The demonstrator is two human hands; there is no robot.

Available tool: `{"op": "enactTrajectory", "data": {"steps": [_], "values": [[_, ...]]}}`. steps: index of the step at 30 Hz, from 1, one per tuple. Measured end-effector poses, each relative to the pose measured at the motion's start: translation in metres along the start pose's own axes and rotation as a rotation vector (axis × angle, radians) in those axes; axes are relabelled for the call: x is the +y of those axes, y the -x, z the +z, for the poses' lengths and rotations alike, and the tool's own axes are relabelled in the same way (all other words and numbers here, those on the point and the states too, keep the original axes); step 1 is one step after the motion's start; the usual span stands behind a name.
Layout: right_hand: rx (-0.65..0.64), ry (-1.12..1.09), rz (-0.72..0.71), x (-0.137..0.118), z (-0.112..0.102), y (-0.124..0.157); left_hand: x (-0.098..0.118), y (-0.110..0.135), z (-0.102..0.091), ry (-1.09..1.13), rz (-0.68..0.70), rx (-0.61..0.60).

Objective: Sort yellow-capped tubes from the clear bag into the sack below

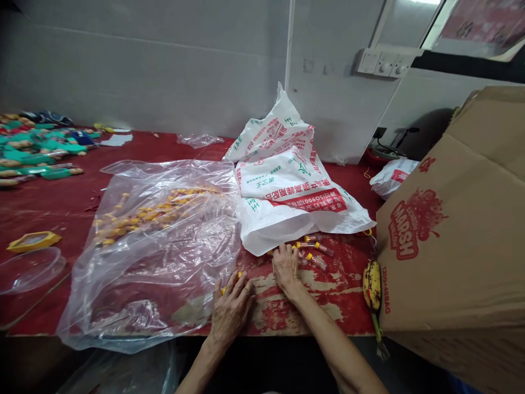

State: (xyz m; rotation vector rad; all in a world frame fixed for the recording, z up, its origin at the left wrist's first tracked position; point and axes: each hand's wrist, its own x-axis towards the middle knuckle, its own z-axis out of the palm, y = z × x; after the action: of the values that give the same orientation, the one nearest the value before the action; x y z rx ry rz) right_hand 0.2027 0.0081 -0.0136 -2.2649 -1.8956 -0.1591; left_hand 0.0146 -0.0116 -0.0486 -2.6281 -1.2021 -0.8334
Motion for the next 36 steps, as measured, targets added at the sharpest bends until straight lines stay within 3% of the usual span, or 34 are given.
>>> {"op": "enactTrajectory", "data": {"steps": [4,7,10,14,19,24,28,33,36], "values": [[-0.054,-0.068,-0.141,0.004,-0.017,0.027,0.001,0.0,0.001,0.017,-0.028,0.019],[-0.185,-0.06,-0.169,0.033,-0.039,0.057,0.0,-0.001,0.001,0.039,-0.041,0.014],[-0.379,0.089,-0.115,0.071,-0.053,0.079,-0.001,-0.001,0.001,0.068,-0.041,0.02],[-0.468,0.176,-0.086,0.097,-0.044,0.09,-0.001,-0.001,0.002,0.097,-0.038,0.034],[-0.495,0.112,-0.08,0.096,-0.024,0.096,-0.002,0.0,0.002,0.103,-0.035,0.034],[-0.465,0.08,-0.067,0.097,-0.025,0.101,-0.001,-0.002,0.0,0.111,-0.047,0.027],[-0.288,-0.099,-0.104,0.076,-0.02,0.093,0.0,0.0,0.002,0.117,-0.064,0.03],[-0.058,-0.28,-0.136,0.001,0.005,0.067,0.0,0.001,0.004,0.045,-0.045,0.026],[0.016,-0.318,-0.256,-0.023,0.01,0.053,0.001,-0.002,0.001,0.01,-0.055,-0.004]]}}
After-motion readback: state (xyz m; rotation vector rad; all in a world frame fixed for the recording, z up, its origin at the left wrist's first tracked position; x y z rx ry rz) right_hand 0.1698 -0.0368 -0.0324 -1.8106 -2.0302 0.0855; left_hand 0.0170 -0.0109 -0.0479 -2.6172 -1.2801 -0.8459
